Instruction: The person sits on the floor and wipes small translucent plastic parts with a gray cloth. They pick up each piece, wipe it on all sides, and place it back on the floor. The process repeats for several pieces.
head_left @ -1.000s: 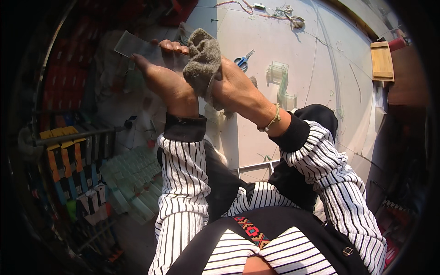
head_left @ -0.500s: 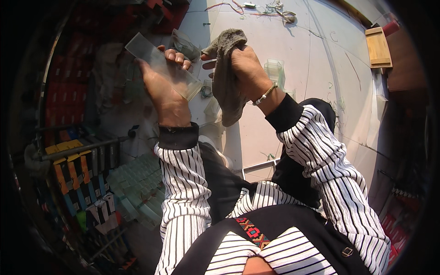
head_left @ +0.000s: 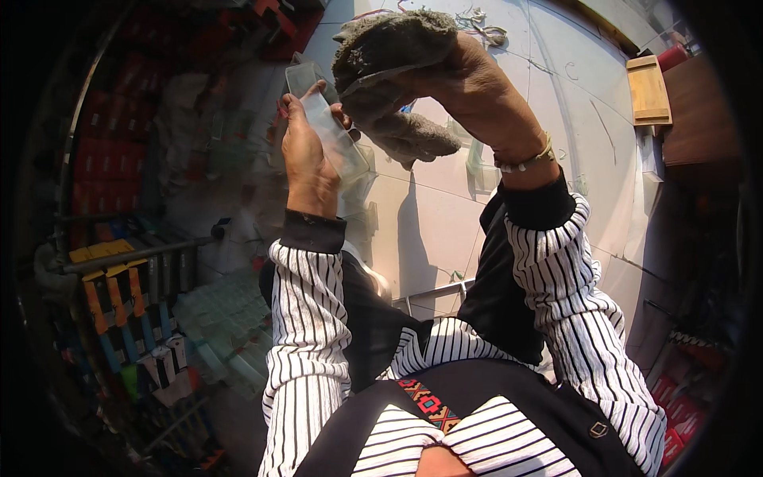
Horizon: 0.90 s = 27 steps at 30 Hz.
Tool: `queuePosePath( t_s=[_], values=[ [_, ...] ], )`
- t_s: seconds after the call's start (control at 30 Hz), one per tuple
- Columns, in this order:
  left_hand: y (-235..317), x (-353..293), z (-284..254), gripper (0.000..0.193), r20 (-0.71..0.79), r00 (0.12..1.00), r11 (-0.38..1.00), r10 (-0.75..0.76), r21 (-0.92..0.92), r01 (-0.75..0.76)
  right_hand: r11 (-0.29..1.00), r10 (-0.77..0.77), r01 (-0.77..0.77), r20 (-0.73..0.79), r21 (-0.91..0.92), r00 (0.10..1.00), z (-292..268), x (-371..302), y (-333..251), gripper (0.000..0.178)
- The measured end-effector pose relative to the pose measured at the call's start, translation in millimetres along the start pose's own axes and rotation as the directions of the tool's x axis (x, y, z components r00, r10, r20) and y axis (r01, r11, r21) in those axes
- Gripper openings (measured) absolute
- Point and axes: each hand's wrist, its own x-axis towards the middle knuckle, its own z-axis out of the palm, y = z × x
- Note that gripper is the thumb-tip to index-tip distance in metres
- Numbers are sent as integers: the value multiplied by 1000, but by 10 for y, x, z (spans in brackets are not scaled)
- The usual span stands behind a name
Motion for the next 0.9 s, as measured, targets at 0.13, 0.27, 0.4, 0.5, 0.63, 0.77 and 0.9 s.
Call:
queuePosePath(
  t_s=[0.13,0.27,0.4,0.5,0.63,0.77,0.9],
  values=[
    [9,2,-17,41,232,886,801,402,379,-463,991,75,-50,195,-126,978,-3,-38,-80,38],
    [-22,-40,24,39,176,982,993,61,-115,-41,926,373,-358,-143,120,917,335,21,236,38],
    [-93,-106,26,39,117,989,985,95,-153,-76,869,98,-283,-420,-405,902,707,-33,669,50],
    [-81,-76,30,42,129,973,980,193,-80,-184,930,323,-364,-348,-56,880,724,-60,760,54],
    [21,-76,47,45,20,953,935,301,189,-300,893,416,-437,-173,-109,893,697,-73,661,40],
    [90,-105,117,46,191,893,913,408,-119,-391,925,258,-305,-212,-229,943,769,-70,613,32],
    [-1,-143,204,46,223,895,917,387,11,-399,860,228,-352,-339,-369,913,741,-40,673,29]
  ],
)
